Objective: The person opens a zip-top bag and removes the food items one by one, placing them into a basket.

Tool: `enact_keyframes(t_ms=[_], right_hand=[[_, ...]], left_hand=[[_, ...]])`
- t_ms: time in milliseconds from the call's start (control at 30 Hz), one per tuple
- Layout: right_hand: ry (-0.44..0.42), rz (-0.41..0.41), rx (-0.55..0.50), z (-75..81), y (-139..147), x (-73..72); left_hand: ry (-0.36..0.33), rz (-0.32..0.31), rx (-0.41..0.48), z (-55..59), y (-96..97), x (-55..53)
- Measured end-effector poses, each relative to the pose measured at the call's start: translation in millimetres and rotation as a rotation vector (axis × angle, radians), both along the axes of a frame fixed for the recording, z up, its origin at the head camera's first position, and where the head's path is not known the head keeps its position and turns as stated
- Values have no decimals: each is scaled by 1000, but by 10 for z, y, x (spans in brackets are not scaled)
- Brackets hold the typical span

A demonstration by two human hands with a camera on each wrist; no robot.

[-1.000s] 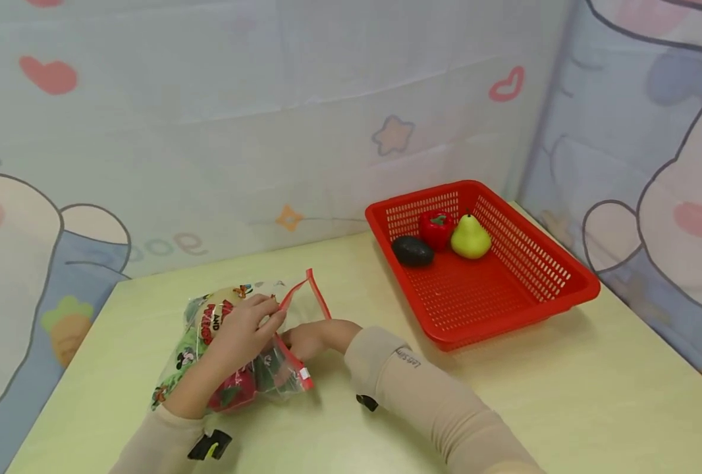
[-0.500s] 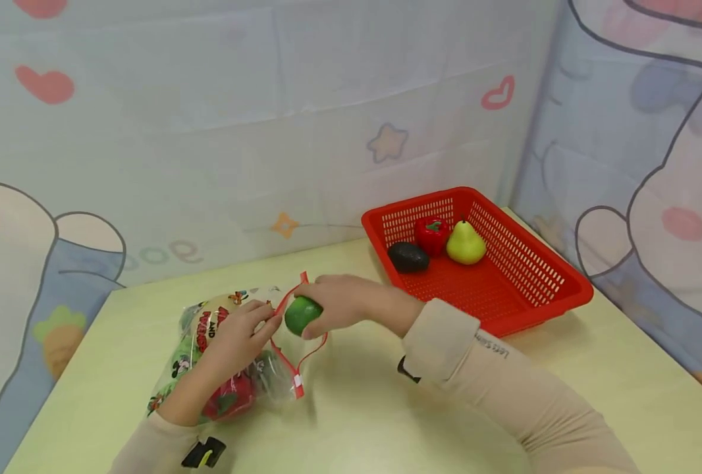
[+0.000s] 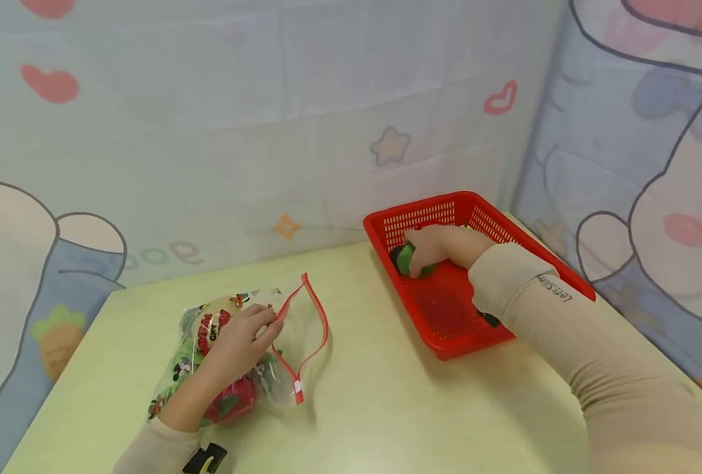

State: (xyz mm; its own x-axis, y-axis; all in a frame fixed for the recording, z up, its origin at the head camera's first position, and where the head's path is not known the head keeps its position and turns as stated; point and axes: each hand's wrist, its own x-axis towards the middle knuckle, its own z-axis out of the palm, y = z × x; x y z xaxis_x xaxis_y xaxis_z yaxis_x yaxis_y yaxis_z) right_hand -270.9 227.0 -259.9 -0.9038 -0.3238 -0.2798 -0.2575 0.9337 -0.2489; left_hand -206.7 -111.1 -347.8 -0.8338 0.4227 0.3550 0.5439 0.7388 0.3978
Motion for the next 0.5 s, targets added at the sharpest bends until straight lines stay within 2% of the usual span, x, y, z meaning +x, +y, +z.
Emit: enact_keyframes(t_ms=[100, 200, 267, 333, 400, 500], right_hand=[[-53, 15, 89, -174, 45, -100], [-44, 63, 220, -340, 22, -153], [-49, 50, 273, -436, -11, -161], [-85, 22, 290, -509, -41, -156], [-149, -37, 261, -557, -58, -147], [-207, -58, 242, -585, -74, -151]], left_hand=[[-5, 0, -2, -28, -1, 7], [-2, -3, -6, -60, 5, 4], [1, -1, -6, -78, 4, 9], [-3, 1, -6, -93, -2, 19], [-15, 2, -9, -107, -11, 33], [-12, 6, -11, -121, -25, 50]])
